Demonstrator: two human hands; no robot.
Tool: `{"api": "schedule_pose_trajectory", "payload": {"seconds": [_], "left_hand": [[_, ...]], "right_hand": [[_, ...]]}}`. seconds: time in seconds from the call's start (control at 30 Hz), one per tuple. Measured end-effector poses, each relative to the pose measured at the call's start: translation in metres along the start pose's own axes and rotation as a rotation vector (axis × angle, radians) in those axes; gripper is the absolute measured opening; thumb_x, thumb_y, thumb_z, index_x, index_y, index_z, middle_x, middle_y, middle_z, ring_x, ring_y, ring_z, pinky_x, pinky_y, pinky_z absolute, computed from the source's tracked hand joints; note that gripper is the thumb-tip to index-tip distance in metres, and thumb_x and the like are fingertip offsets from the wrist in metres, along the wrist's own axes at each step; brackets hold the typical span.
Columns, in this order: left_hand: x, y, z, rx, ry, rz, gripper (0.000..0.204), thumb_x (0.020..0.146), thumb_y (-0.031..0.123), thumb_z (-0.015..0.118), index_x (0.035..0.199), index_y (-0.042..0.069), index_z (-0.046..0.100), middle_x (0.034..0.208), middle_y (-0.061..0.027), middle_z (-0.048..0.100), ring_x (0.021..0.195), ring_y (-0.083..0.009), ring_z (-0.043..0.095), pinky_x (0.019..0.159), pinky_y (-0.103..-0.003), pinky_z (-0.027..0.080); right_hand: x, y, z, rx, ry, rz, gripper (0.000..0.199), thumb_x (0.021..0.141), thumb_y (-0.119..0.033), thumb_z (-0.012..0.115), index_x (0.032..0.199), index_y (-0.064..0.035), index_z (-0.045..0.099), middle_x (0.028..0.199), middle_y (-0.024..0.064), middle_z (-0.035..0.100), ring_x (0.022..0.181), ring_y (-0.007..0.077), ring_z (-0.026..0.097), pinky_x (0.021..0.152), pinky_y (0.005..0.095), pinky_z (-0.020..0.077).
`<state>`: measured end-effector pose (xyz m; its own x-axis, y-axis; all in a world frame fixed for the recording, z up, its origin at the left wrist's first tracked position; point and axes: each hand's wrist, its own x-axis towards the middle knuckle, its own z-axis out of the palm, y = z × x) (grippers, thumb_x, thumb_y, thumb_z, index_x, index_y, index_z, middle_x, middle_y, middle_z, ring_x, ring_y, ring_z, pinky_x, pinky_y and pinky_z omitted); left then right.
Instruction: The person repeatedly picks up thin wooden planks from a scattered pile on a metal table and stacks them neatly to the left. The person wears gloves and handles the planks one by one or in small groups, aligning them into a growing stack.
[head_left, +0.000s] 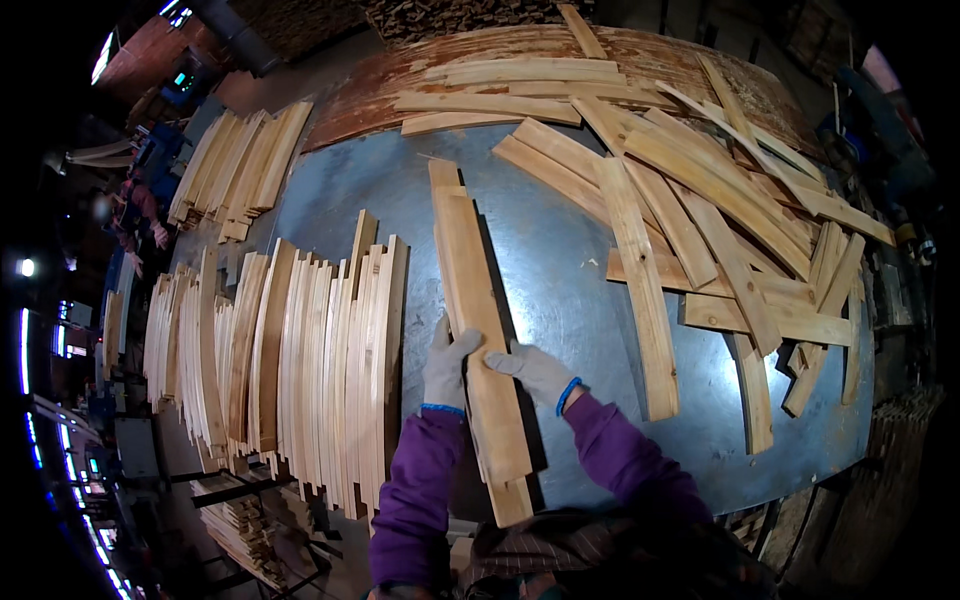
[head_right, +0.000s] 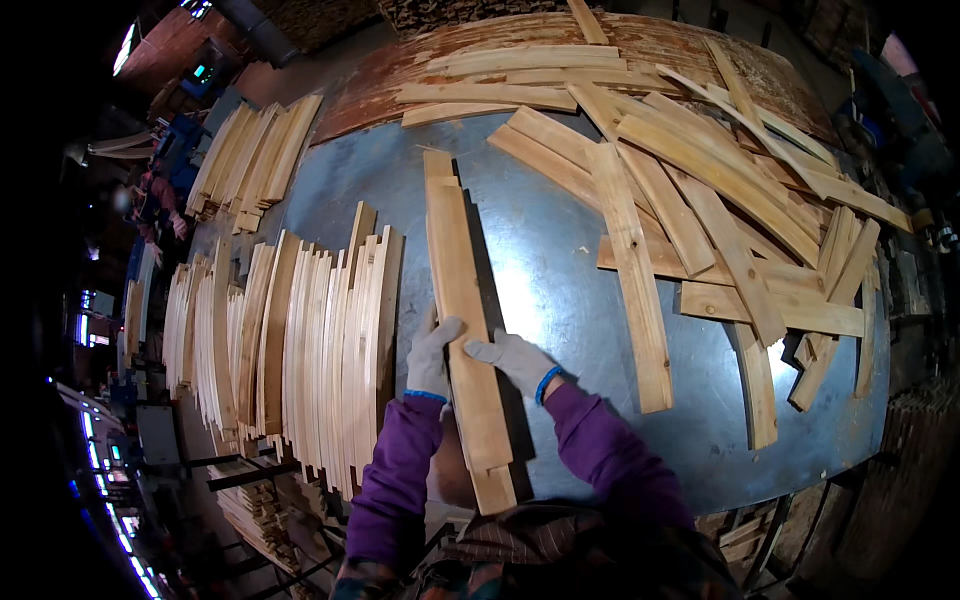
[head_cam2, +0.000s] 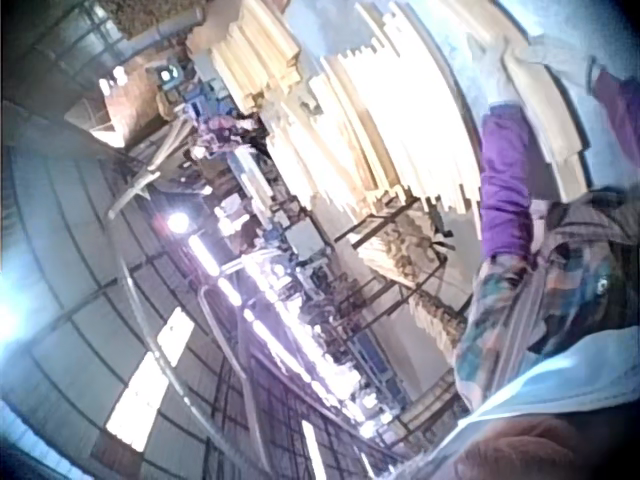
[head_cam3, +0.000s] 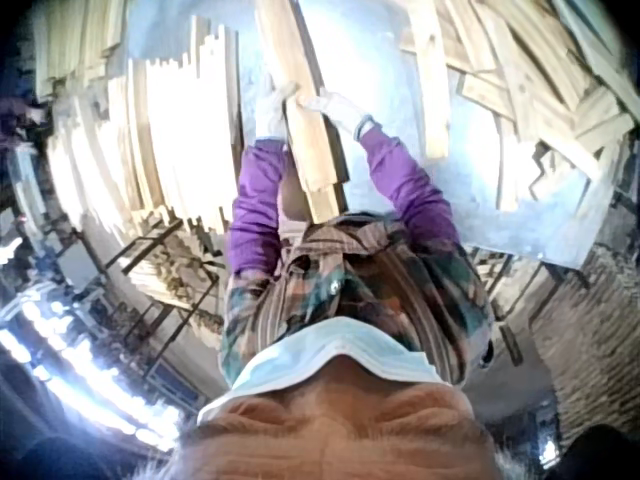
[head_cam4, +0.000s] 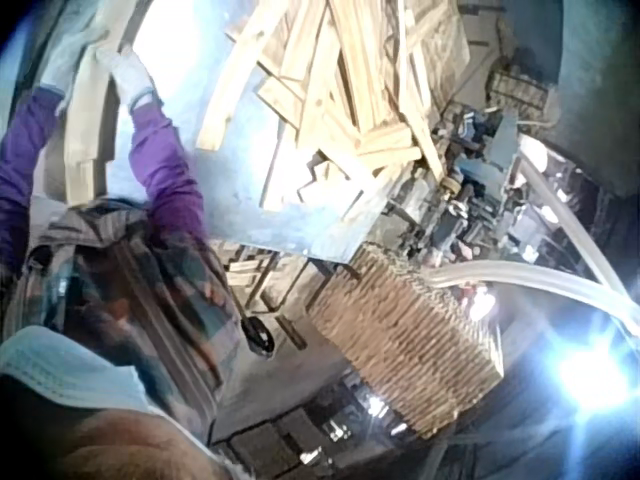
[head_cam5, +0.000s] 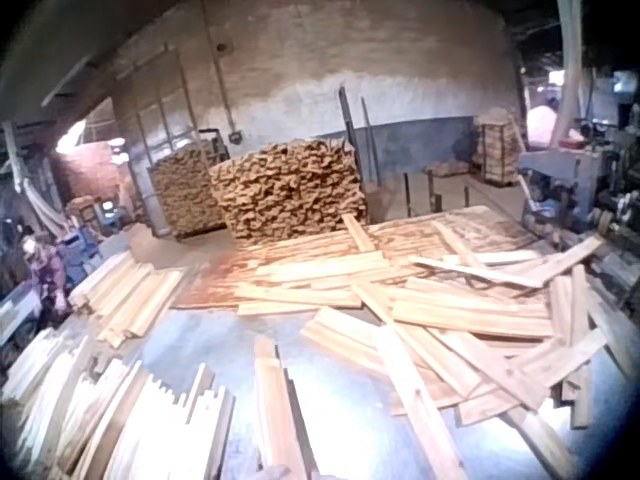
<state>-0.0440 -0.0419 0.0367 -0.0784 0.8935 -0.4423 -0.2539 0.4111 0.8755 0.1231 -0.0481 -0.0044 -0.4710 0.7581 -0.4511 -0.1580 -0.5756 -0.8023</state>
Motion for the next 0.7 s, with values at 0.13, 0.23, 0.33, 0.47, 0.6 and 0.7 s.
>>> {"api": "schedule_pose_trajectory", "payload": {"seconds": [0.13,0.23,0.33,0.47,0.6,0.7], "left_hand": [[-0.006,-0.017,-0.055,-0.467,-0.084,-0.166,0.058,0.096,0.024,0.07,0.144,-0.003,0.053,0.126,-0.0196,0.067,0.106,-0.0259,0.071,0.091,-0.034,0.061],[0.001,-0.066,-0.119,-0.012,0.23,-0.122,0.052,0.104,0.036,0.059,0.145,0.003,0.058,0.133,-0.02,0.068,0.11,-0.0296,0.071,0.095,-0.035,0.058],[-0.017,-0.018,-0.074,1.015,0.38,-0.099,0.047,0.106,0.045,0.052,0.14,0.014,0.064,0.121,-0.0221,0.072,0.105,-0.0369,0.073,0.092,-0.04,0.057],[-0.019,-0.029,-0.103,1.12,0.35,0.026,0.045,0.106,0.046,0.045,0.118,0.014,0.074,0.108,-0.022,0.074,0.1,-0.0446,0.069,0.084,-0.054,0.054],[-0.004,-0.035,-0.103,1.133,0.399,0.126,0.04,0.103,0.04,0.051,0.11,0.011,0.076,0.106,-0.0219,0.073,0.099,-0.044,0.069,0.087,-0.051,0.054],[-0.01,-0.036,-0.129,0.857,0.391,-0.074,0.04,0.099,0.041,0.059,0.115,0.009,0.077,0.103,-0.0175,0.077,0.096,-0.0354,0.073,0.086,-0.043,0.055]], "right_hand": [[-0.014,-0.034,0.042,-0.552,-0.022,0.086,0.116,0.081,-0.066,0.077,0.154,0.0113,0.032,0.128,0.0293,0.062,0.121,0.037,0.063,0.099,0.0398,0.0527],[-0.021,-0.037,0.083,-0.969,-0.005,0.158,0.124,0.082,-0.064,0.076,0.161,0.0084,0.014,0.139,0.035,0.054,0.127,0.043,0.06,0.103,0.0446,0.0513],[0.003,0.022,0.063,-1.013,0.168,0.003,0.123,0.085,-0.057,0.076,0.164,0.0039,0.004,0.147,0.0324,0.046,0.128,0.0429,0.058,0.1,0.0473,0.0524],[0.003,0.023,0.063,-0.386,0.136,-0.006,0.111,0.088,-0.037,0.079,0.165,0.0035,0.009,0.078,0.0088,0.066,0.06,0.0171,0.063,0.056,0.0308,0.0521],[0.024,0.024,0.048,-0.401,0.031,0.025,0.104,0.09,-0.033,0.075,0.163,0.0079,0.013,0.074,0.0086,0.063,0.057,0.0159,0.059,0.051,0.0316,0.0504],[0.027,0.014,0.065,-0.454,-0.031,0.073,0.103,0.09,-0.032,0.075,0.163,0.0081,0.013,0.074,0.0092,0.064,0.058,0.0151,0.061,0.05,0.0304,0.0498]]}}
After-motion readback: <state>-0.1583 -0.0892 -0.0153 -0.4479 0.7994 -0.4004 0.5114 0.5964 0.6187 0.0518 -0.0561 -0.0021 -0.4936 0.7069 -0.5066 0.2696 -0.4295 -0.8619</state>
